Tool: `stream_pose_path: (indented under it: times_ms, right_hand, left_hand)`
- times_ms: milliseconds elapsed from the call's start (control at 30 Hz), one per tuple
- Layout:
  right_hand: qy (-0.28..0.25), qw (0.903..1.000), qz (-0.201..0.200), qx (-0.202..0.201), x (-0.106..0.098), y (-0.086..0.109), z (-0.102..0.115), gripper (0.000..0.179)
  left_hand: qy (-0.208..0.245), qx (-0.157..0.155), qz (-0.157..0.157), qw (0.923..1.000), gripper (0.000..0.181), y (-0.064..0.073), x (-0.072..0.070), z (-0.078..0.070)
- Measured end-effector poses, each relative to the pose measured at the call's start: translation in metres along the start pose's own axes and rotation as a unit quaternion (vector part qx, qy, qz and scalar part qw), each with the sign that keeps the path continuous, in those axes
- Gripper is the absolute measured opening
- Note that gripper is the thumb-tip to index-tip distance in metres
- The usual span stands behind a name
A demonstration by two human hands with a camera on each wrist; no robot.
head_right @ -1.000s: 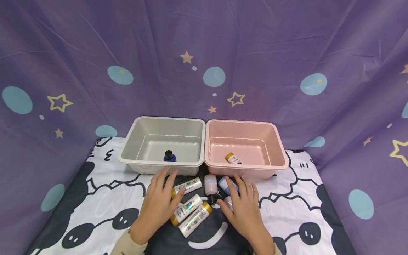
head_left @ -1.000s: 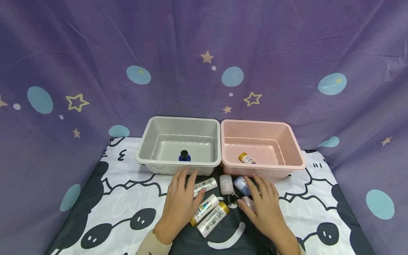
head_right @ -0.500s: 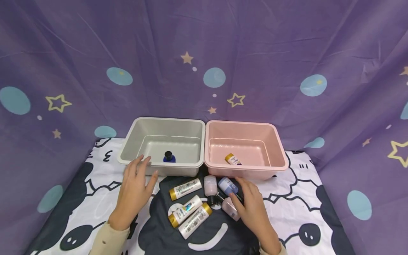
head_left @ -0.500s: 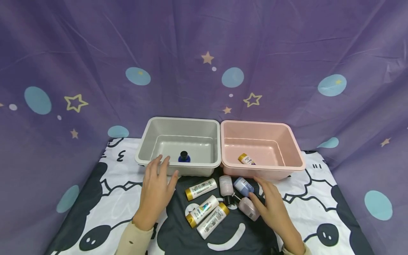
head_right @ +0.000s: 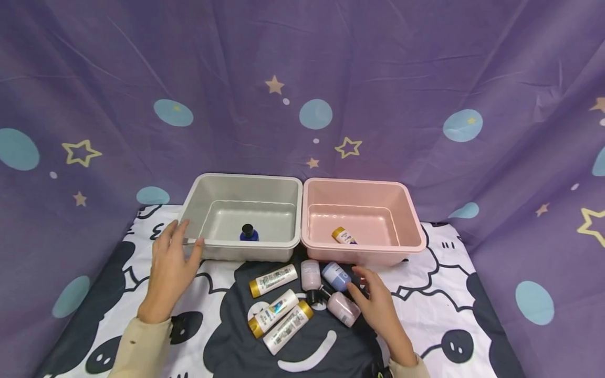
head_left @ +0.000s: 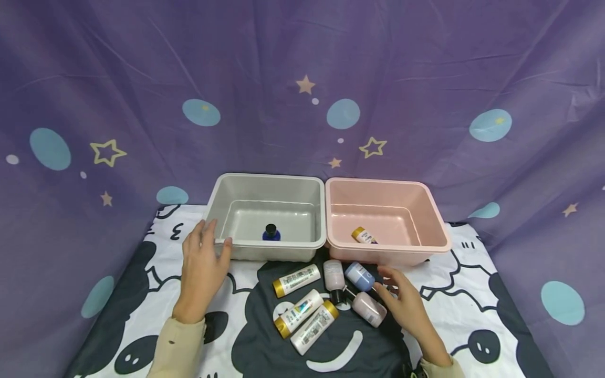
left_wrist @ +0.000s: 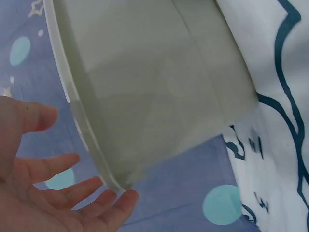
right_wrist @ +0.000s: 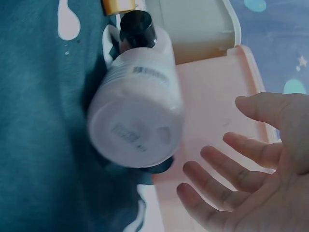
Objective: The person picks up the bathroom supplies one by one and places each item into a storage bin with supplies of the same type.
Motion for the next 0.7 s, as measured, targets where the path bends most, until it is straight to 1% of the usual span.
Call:
stream_pose_path:
  times_ms: [100,167,200,300,367,467,567,700]
  right_hand:
    - [-0.029,0.9980,0.024,0.050,0.007,0.000,-0.015,0.036]
    - [-0.043,0.9957,0.035,0.075,0.012,0.000,-0.023,0.036]
    - [-0.046,0.9945,0.040,0.085,0.014,0.000,-0.027,0.035]
    - [-0.053,0.9927,0.043,0.099,0.016,0.000,-0.034,0.036]
    - [-0.059,0.9908,0.047,0.113,0.017,0.000,-0.038,0.036]
    - [-0.078,0.9848,0.057,0.144,0.020,0.001,-0.044,0.037]
    - [-0.099,0.9770,0.071,0.175,0.023,0.003,-0.049,0.039]
    - [-0.126,0.9686,0.081,0.198,0.026,0.004,-0.055,0.042]
  left_hand:
    - [0.009,-0.031,0.015,0.9994,0.058,-0.004,0.002,0.014]
    - [0.020,-0.054,0.025,0.9980,0.060,-0.005,0.003,0.022]
    - [0.027,-0.063,0.029,0.9972,0.061,-0.006,0.004,0.026]
    - [0.055,-0.086,0.044,0.9938,0.063,-0.008,0.006,0.034]
    - [0.077,-0.104,0.057,0.9900,0.066,-0.008,0.009,0.039]
    - [0.108,-0.133,0.069,0.9828,0.070,-0.008,0.012,0.048]
    - [0.132,-0.155,0.069,0.9767,0.070,-0.007,0.012,0.056]
    - [0.154,-0.173,0.067,0.9705,0.070,-0.006,0.013,0.063]
Point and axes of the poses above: each hand's wrist, its own y-axis away from the middle knuckle, its own x-axis out of the palm, z = x × y, the point moved 8 cm from there along -y, towards the middle knuckle, and after that the axes turned 2 degrees about -x, right-handed, at the moved point
